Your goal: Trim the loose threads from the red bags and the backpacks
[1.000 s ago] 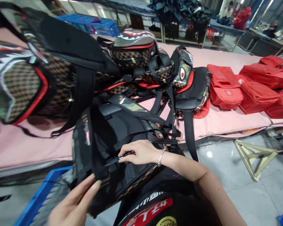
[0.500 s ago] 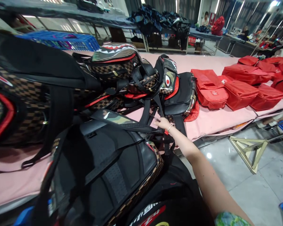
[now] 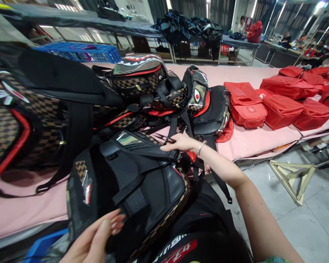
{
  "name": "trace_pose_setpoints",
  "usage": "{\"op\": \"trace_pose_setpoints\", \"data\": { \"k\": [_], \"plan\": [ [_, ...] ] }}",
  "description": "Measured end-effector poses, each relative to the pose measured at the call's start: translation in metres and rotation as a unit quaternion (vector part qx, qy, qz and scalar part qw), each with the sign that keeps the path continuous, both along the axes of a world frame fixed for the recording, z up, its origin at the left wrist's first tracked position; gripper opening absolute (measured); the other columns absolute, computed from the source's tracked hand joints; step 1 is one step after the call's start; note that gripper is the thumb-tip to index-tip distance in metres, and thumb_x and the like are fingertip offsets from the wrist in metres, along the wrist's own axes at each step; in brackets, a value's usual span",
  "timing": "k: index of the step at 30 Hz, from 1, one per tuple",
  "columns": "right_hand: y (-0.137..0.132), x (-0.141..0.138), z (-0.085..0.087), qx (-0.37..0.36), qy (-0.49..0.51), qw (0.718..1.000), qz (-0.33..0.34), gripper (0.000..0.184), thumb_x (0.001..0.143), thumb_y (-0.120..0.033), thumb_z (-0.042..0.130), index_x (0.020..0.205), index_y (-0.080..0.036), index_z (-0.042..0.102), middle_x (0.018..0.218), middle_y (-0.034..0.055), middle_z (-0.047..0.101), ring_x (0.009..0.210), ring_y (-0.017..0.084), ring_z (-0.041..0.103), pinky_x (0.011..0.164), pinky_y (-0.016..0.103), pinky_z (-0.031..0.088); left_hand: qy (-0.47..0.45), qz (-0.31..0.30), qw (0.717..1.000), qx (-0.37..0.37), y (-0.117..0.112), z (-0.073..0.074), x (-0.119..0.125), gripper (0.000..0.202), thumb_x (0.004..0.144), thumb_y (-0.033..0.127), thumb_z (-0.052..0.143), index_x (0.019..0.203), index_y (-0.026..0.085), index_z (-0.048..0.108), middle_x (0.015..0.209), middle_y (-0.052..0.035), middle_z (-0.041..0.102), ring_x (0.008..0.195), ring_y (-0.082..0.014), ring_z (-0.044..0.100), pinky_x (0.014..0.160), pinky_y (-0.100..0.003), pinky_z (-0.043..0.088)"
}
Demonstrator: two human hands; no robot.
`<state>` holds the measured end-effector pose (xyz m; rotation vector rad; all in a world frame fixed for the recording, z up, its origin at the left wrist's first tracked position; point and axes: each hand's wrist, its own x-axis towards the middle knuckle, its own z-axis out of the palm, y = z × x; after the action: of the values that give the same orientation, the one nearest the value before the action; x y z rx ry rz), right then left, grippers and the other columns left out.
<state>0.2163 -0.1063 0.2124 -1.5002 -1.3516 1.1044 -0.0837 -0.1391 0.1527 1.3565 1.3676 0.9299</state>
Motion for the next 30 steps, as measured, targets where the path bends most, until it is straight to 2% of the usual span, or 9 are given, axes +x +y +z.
{"op": "trace_pose_setpoints", "data": {
  "k": [2,4,7,9,14,16,20,27,30],
  "plan": [
    [0.002,-0.033,-0.010,-0.013,0.021,0.999,0.025,0.027,0.075,-0.033,0.066,0.063,-0.012,0.053,0.052,-0.0073,0.044,0.049,0.004,0.036,0.050,0.020,0.030,-0.104,-0.040,0.991,-0.073,0.002,0.004,0.021,0.055,0.065,0.062,0.066,0.099,0.019,0.065,0.098,-0.0080,0.068,0.086,-0.0240,0.064,0.092,-0.045,0.050],
    [-0.004,-0.071,-0.028,-0.024,0.034,0.998,0.038,0.029,0.076,-0.037,0.065,0.064,-0.013,0.055,0.054,-0.0070,0.046,0.050,0.005,0.039,0.051,0.019,0.031,-0.182,-0.063,0.974,-0.117,0.003,0.004,0.036,0.059,0.062,0.059,0.071,0.102,0.015,0.063,0.101,-0.0090,0.067,0.090,-0.0232,0.063,0.087,-0.042,0.053],
    [-0.022,-0.111,-0.051,-0.011,-0.010,1.000,0.013,0.033,0.083,-0.039,0.057,0.063,-0.013,0.057,0.055,-0.0055,0.050,0.054,0.007,0.044,0.053,0.020,0.031,-0.196,-0.067,0.969,-0.133,0.002,0.000,0.039,0.053,0.057,0.046,0.079,0.096,0.015,0.063,0.096,-0.0069,0.067,0.089,-0.0202,0.063,0.080,-0.035,0.056],
    [-0.033,-0.120,-0.058,0.007,-0.055,0.998,-0.025,0.032,0.085,-0.039,0.054,0.066,-0.015,0.059,0.058,-0.0049,0.053,0.056,0.008,0.046,0.055,0.021,0.031,-0.190,-0.056,0.971,-0.135,0.001,-0.005,0.030,0.050,0.054,0.041,0.082,0.092,0.014,0.064,0.091,-0.0061,0.067,0.085,-0.0190,0.063,0.076,-0.032,0.056],
    [-0.047,-0.112,-0.058,0.078,-0.134,0.987,-0.047,0.024,0.086,-0.035,0.056,0.105,-0.020,0.058,0.095,0.0012,0.064,0.084,0.013,0.057,0.075,0.024,0.042,-0.191,0.002,0.974,-0.125,0.001,-0.011,0.009,0.053,0.051,0.038,0.083,0.095,0.016,0.065,0.087,-0.0048,0.067,0.079,-0.0154,0.061,0.071,-0.026,0.055],
    [-0.047,-0.108,-0.061,0.145,-0.172,0.974,-0.041,0.021,0.088,-0.030,0.053,0.105,-0.019,0.058,0.097,0.0041,0.063,0.090,0.015,0.057,0.081,0.027,0.042,-0.197,0.004,0.972,-0.124,0.003,-0.012,0.006,0.053,0.052,0.037,0.083,0.097,0.017,0.065,0.088,-0.0046,0.066,0.078,-0.0141,0.060,0.070,-0.023,0.053],
    [-0.043,-0.102,-0.073,0.242,-0.231,0.942,-0.007,0.018,0.091,-0.028,0.050,0.097,-0.016,0.062,0.088,0.0070,0.064,0.085,0.017,0.057,0.079,0.030,0.044,-0.194,0.002,0.974,-0.121,0.004,-0.016,0.006,0.055,0.053,0.038,0.082,0.100,0.017,0.065,0.090,-0.0059,0.066,0.078,-0.0155,0.060,0.070,-0.025,0.054],
    [-0.036,-0.089,-0.072,0.306,-0.318,0.892,0.092,0.026,0.093,-0.032,0.045,0.102,-0.016,0.063,0.087,0.0080,0.063,0.080,0.017,0.054,0.074,0.031,0.043,-0.184,0.016,0.977,-0.109,0.002,-0.021,0.005,0.056,0.052,0.041,0.082,0.100,0.016,0.066,0.088,-0.0063,0.067,0.076,-0.0170,0.061,0.068,-0.028,0.055],
    [-0.034,-0.086,-0.069,0.316,-0.321,0.886,0.112,0.027,0.094,-0.033,0.044,0.102,-0.016,0.063,0.089,0.0078,0.063,0.082,0.017,0.053,0.075,0.030,0.043,-0.180,0.016,0.977,-0.108,0.002,-0.021,0.006,0.056,0.051,0.039,0.082,0.099,0.016,0.066,0.085,-0.0056,0.067,0.074,-0.0158,0.060,0.067,-0.027,0.055]
  ]
}}
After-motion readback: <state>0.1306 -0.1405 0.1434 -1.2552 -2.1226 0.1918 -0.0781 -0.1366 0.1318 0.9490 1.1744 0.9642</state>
